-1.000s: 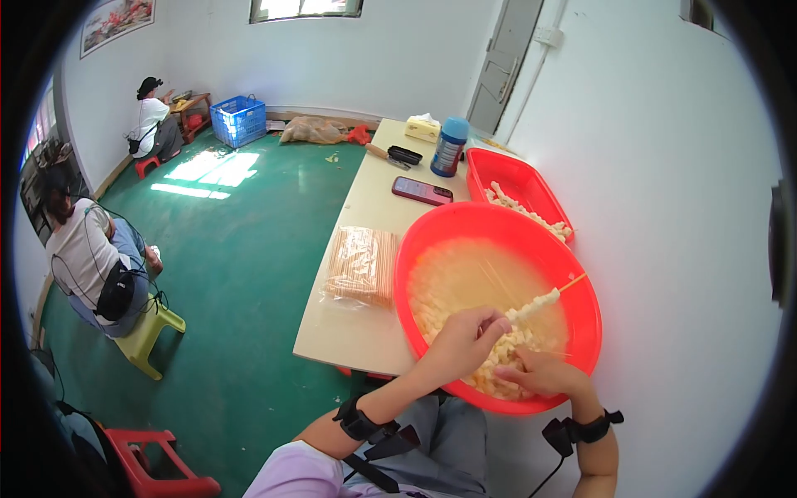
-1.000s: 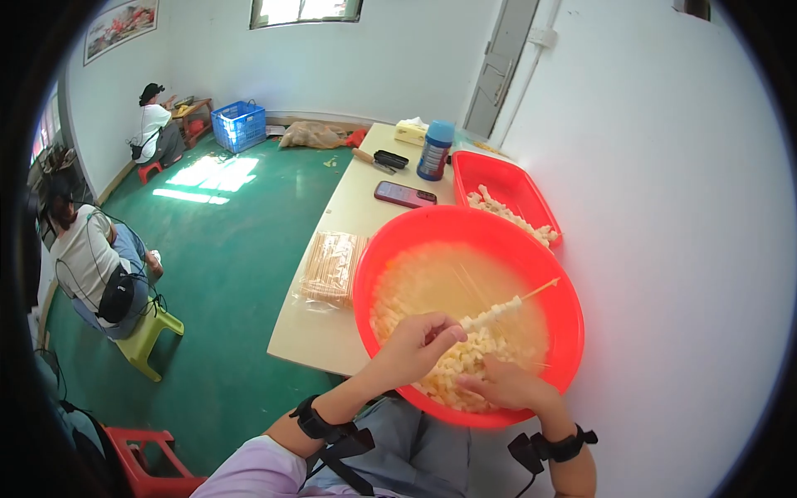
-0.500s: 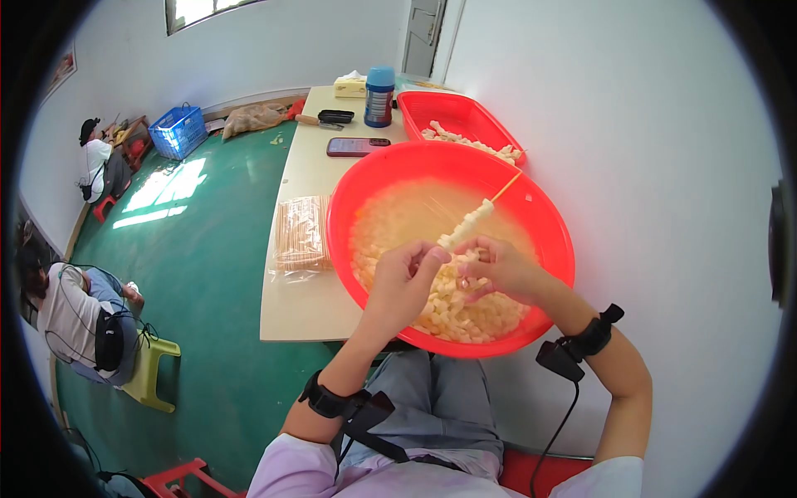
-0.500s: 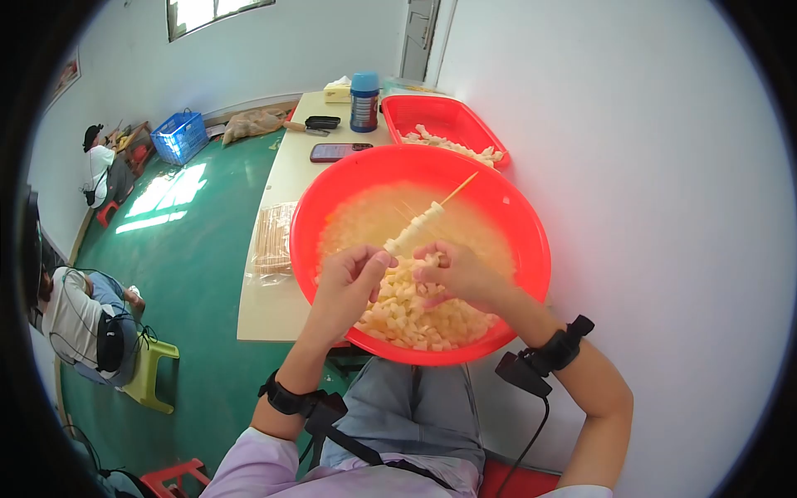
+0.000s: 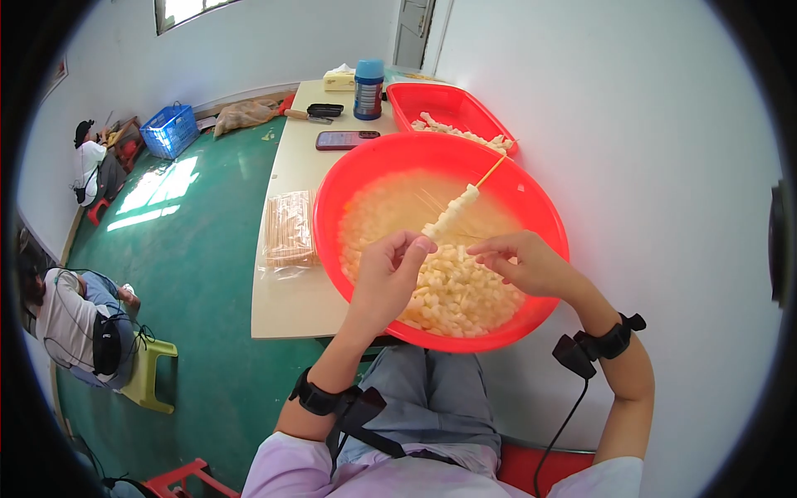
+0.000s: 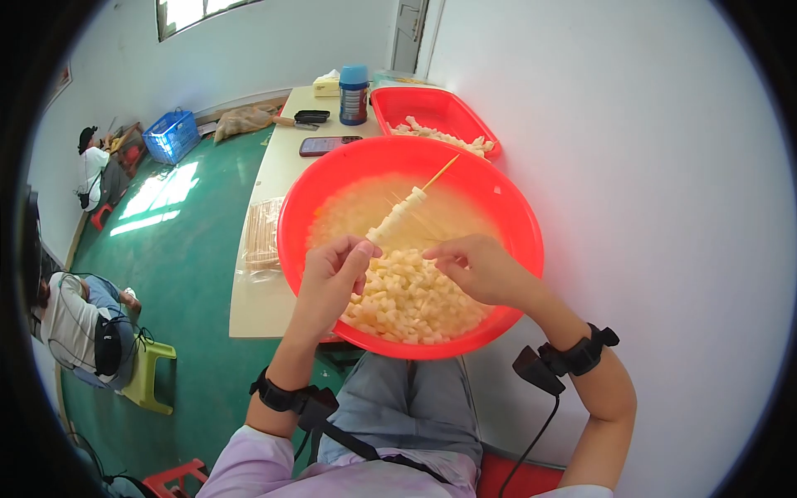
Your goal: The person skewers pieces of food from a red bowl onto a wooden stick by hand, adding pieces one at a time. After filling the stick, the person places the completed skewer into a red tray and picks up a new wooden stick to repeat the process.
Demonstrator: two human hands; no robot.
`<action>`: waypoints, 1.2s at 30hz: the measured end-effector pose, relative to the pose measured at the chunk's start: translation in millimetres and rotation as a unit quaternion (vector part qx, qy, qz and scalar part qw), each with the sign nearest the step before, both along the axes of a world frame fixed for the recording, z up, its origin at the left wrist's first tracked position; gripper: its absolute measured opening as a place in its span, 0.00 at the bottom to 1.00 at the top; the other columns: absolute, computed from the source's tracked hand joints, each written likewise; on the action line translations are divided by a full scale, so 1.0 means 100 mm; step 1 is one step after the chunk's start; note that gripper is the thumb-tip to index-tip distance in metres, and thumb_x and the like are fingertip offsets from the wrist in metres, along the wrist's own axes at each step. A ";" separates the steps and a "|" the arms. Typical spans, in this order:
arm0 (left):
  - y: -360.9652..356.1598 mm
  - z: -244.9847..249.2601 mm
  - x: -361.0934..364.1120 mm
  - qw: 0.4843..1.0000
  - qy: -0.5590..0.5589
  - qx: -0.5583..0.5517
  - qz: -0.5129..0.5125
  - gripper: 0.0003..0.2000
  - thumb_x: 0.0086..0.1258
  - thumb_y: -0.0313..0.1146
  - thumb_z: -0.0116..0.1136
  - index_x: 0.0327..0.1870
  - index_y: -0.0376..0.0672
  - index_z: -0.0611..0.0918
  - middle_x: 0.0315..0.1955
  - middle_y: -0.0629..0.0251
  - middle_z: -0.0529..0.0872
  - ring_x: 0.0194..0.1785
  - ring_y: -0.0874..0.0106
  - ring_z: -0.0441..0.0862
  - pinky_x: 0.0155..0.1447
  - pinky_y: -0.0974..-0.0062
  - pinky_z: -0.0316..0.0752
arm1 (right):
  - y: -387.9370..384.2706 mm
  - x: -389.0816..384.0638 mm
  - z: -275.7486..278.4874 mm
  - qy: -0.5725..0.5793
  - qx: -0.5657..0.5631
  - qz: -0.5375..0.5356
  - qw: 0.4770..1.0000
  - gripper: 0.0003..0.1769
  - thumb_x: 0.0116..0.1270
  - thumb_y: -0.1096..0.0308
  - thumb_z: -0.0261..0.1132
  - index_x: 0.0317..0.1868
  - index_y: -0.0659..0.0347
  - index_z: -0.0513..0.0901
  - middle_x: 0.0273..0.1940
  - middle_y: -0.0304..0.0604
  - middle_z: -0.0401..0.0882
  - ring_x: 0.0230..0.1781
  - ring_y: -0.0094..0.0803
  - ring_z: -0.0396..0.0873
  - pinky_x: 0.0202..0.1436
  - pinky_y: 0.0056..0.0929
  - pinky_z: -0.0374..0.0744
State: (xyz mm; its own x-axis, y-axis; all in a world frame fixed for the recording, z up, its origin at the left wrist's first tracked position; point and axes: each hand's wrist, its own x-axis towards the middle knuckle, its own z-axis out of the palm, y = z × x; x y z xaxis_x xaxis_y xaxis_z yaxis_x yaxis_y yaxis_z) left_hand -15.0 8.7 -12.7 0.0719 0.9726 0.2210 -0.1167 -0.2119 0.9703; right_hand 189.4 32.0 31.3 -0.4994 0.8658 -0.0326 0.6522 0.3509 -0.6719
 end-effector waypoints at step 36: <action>-0.01 0.01 -0.01 1.000 0.020 -0.016 -0.012 0.11 0.66 0.33 0.47 0.32 0.34 0.77 0.16 0.74 0.71 0.18 0.87 0.62 0.21 0.87 0.58 | 0.34 0.32 -0.60 -0.233 0.112 0.044 0.965 0.08 0.52 0.67 0.61 0.33 0.60 0.80 0.24 0.43 0.76 0.28 0.38 0.74 0.34 0.35 0.72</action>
State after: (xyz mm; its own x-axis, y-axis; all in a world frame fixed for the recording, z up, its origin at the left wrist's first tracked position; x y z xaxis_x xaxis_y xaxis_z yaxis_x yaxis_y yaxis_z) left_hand -16.2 7.2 -12.0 0.1043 0.9769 0.1866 -0.0817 -0.1786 0.9805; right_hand 221.3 65.8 -28.4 -0.5475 0.8320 -0.0889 0.8265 0.5211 -0.2129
